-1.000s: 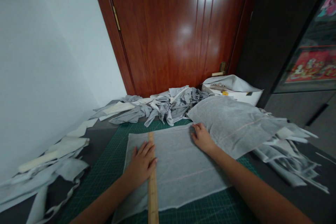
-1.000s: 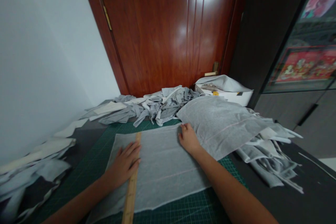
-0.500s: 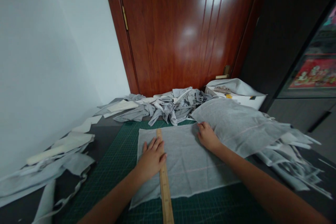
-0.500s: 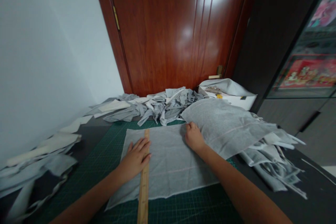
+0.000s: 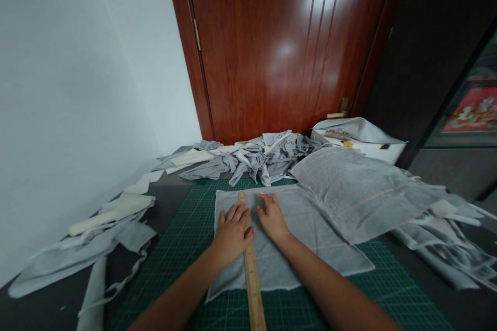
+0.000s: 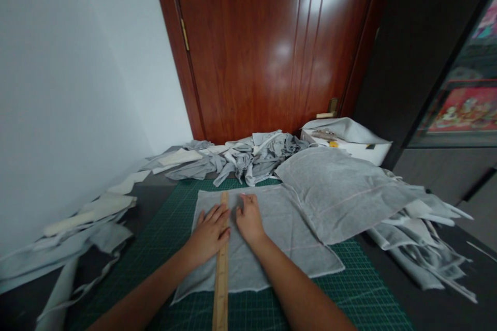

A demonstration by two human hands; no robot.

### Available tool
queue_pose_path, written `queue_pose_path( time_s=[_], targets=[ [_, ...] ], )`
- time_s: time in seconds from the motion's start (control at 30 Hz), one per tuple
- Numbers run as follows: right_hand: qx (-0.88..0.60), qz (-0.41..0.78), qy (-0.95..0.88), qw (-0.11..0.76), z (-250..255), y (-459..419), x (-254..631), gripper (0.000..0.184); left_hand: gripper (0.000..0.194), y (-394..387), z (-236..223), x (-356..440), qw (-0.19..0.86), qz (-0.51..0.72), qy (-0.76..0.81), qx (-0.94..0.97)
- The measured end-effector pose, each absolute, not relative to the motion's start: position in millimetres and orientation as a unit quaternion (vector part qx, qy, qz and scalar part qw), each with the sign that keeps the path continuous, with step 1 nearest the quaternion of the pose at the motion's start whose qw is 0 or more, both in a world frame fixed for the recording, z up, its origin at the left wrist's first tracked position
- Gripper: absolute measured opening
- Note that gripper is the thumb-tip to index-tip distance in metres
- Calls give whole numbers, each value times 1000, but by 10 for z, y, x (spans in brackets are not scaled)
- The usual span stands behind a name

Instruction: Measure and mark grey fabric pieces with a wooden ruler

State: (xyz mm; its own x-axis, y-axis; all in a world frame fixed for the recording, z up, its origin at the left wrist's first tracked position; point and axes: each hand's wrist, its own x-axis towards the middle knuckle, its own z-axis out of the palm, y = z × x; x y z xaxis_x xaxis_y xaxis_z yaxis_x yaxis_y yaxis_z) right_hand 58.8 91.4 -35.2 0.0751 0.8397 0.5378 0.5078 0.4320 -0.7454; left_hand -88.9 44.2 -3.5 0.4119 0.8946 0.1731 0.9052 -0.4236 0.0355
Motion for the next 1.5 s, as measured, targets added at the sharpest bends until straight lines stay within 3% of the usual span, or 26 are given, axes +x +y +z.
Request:
queue_pose_path(
  time_s=[0.33,1.5],
  targets=[
    [-520,169,-659,517,-345,928,599,42,49,385,12,-1277,41,-55,-565,-822],
    [-513,178,-656,525,-355,916,633,42,56,464,50,-1534,-32,-30,-574,-818]
  ],
)
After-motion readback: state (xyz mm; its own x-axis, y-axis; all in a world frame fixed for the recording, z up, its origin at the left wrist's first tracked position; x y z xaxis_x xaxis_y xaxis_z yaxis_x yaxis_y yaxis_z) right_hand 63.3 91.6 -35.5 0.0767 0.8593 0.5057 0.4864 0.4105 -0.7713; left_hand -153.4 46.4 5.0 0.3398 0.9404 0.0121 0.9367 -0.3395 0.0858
